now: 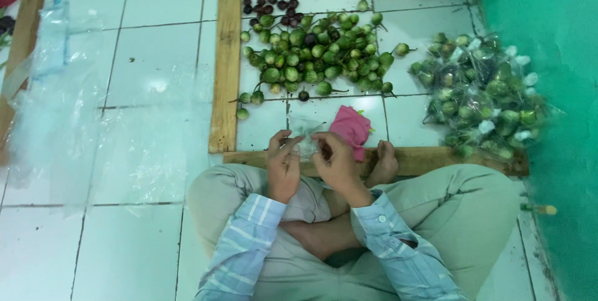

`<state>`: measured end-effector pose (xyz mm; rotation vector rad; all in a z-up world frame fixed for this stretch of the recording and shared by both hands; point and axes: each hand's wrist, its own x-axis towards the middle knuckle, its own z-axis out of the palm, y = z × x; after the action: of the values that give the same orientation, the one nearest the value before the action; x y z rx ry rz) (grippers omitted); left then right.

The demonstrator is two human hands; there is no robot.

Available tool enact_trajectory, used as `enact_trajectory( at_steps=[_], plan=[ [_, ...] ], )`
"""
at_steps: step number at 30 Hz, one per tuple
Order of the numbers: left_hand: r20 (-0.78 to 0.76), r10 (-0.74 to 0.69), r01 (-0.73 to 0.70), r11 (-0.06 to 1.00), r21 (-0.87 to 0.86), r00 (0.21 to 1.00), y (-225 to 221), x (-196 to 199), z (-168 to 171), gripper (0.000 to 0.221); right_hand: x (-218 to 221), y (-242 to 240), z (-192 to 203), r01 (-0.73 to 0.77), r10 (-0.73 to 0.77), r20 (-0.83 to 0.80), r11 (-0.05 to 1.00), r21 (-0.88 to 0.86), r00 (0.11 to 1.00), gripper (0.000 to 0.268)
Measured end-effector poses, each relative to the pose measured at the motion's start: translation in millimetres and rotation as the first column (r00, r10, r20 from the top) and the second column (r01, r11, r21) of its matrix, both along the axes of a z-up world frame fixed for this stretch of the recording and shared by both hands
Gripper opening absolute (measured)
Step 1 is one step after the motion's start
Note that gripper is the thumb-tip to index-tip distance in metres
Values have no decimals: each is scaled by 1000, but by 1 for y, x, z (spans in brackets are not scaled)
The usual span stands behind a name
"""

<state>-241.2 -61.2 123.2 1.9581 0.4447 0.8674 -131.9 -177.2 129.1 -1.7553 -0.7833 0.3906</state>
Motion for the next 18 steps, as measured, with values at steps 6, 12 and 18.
enact_trajectory(
  at_steps=[6, 12, 18],
  plan=[
    [4, 40, -39, 999, -15, 999, -8, -3, -14, 36, -10, -3, 27, 43, -26, 116, 988, -148, 993, 42],
    [-164, 41, -64, 988, -142, 986, -21, -3, -20, 23, 1, 2, -7, 30, -27, -192, 999, 12, 981, 20],
    [190, 40, 173, 264, -949, 981, 27, -15, -77, 47, 5, 2, -17, 126, 240, -900, 945, 303, 363, 38]
  ],
)
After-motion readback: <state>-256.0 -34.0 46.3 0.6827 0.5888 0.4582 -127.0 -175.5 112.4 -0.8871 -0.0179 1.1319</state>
